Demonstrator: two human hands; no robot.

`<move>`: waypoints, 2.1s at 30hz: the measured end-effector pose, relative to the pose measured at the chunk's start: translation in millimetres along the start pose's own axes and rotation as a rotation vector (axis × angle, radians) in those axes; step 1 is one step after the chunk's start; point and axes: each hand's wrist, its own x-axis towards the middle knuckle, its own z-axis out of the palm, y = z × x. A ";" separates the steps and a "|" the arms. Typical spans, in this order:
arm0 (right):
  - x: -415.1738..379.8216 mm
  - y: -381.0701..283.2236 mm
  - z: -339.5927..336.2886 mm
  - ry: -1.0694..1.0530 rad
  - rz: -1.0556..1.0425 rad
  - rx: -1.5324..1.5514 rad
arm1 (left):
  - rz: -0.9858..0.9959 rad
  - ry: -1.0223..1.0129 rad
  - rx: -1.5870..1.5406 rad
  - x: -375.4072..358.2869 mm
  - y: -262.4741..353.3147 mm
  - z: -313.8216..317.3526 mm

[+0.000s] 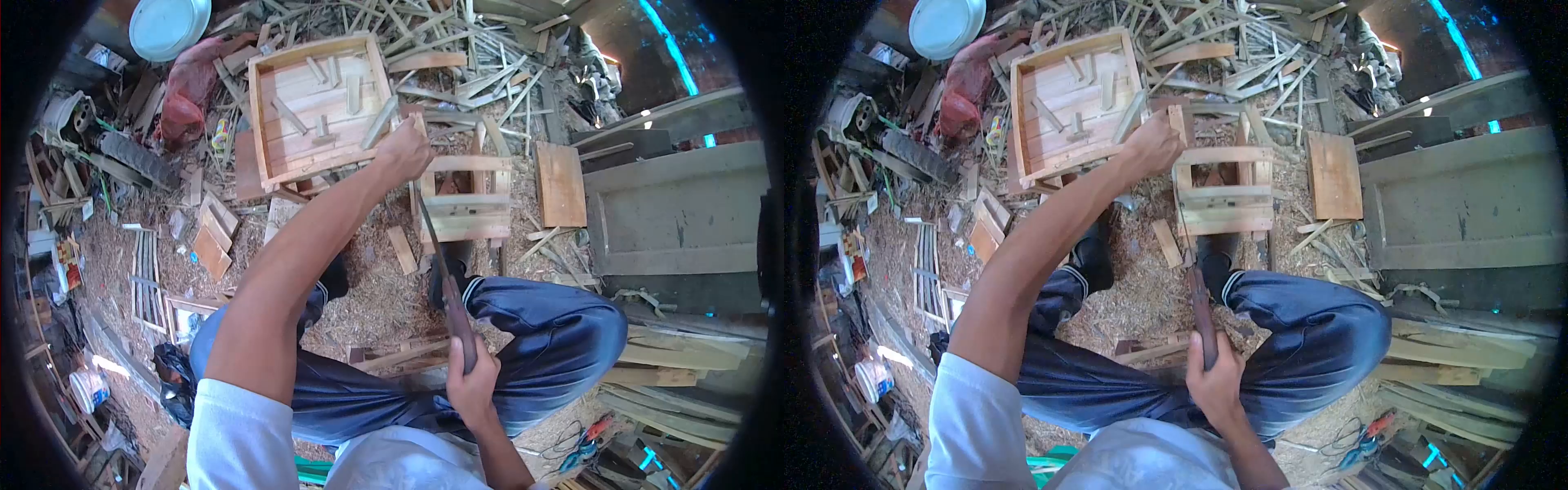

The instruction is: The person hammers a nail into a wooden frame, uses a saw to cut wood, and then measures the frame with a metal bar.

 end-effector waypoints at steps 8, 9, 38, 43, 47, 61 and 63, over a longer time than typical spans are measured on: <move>47.3 13.2 26.3 -0.053 0.029 -0.037 | 0.045 0.092 -0.002 3.3 8.9 16.4; 17.6 15.2 11.9 0.033 -0.098 -0.006 | 0.042 0.167 -0.017 9.5 0.4 17.1; 62.4 23.5 32.4 -0.077 0.051 0.039 | 0.060 0.008 0.002 3.7 8.5 2.1; 31.0 11.9 9.4 -0.070 0.049 -0.007 | 0.057 0.047 -0.014 4.5 3.4 -2.8; 1.9 0.9 -6.9 0.054 -0.008 0.057 | 0.017 0.005 -0.031 2.0 5.2 -0.1; 83.2 21.6 44.2 -0.018 0.026 0.058 | 0.001 -0.003 -0.045 1.8 7.1 -4.3; 98.8 11.6 59.0 0.004 0.010 0.032 | 0.001 -0.018 -0.011 4.0 2.4 -7.0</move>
